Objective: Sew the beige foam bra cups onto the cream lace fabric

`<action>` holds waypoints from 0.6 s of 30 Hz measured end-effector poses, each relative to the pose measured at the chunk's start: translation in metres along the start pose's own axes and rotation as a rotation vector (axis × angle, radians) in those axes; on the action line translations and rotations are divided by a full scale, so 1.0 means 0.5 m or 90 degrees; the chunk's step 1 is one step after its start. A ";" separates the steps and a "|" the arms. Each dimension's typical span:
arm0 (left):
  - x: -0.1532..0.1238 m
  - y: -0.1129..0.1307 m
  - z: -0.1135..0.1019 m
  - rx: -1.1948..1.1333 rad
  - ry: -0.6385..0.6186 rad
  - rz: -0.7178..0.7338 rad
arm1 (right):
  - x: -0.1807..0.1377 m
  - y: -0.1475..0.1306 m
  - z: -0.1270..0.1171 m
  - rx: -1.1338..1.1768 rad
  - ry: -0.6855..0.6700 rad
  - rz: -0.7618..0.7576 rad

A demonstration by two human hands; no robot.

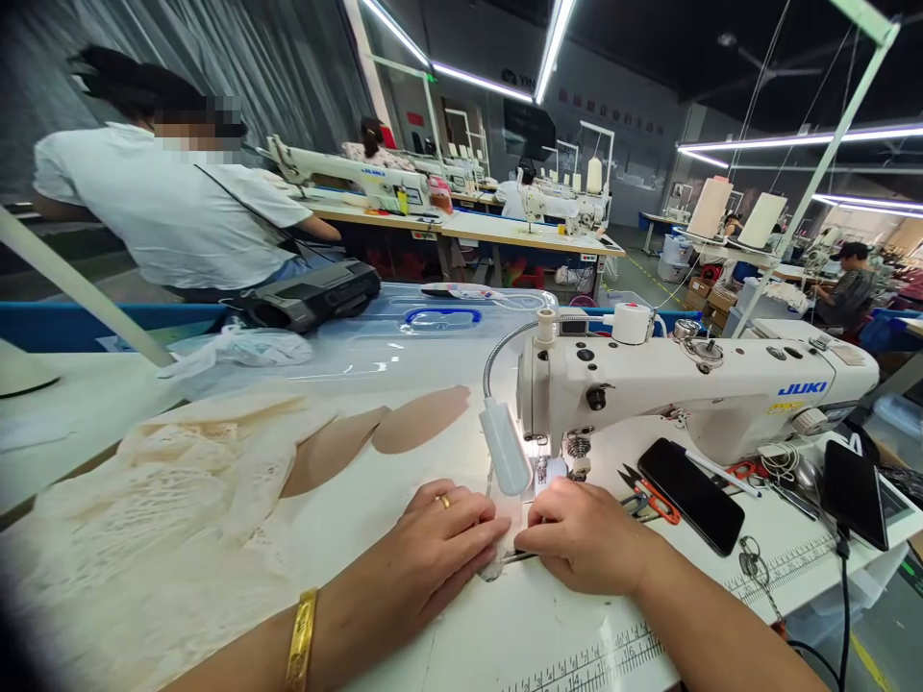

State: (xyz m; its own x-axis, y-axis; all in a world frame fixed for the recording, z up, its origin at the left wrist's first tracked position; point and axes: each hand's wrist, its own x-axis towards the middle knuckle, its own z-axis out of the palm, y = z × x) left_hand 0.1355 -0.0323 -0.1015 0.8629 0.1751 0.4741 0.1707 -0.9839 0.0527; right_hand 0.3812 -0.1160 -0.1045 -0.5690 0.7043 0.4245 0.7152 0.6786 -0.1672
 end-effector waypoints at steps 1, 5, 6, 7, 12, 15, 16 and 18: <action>-0.002 -0.002 0.004 -0.006 -0.002 -0.005 | 0.000 -0.001 -0.001 0.003 0.000 0.002; -0.011 -0.011 0.027 -0.056 0.032 -0.021 | 0.004 -0.005 -0.002 0.008 -0.007 0.033; -0.011 -0.014 0.031 -0.070 0.043 -0.025 | 0.005 -0.006 -0.001 0.003 -0.007 0.046; -0.010 -0.017 0.034 -0.081 0.048 -0.031 | 0.006 -0.007 0.000 -0.005 -0.007 0.058; 0.010 -0.032 0.035 -0.114 0.032 -0.042 | 0.009 -0.004 0.013 -0.061 -0.002 0.096; 0.030 -0.040 0.036 -0.118 0.018 -0.039 | 0.008 0.004 0.021 -0.097 0.007 0.134; 0.036 -0.043 0.036 -0.116 0.015 -0.037 | 0.008 0.007 0.022 -0.107 0.010 0.145; 0.046 -0.049 0.038 -0.112 0.012 -0.029 | 0.008 0.012 0.023 -0.124 0.012 0.160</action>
State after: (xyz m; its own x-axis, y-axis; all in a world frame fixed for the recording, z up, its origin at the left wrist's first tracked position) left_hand 0.1605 -0.0036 -0.1087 0.8464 0.2211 0.4844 0.1228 -0.9662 0.2265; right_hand 0.3785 -0.1067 -0.1142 -0.3579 0.8399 0.4080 0.8979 0.4295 -0.0964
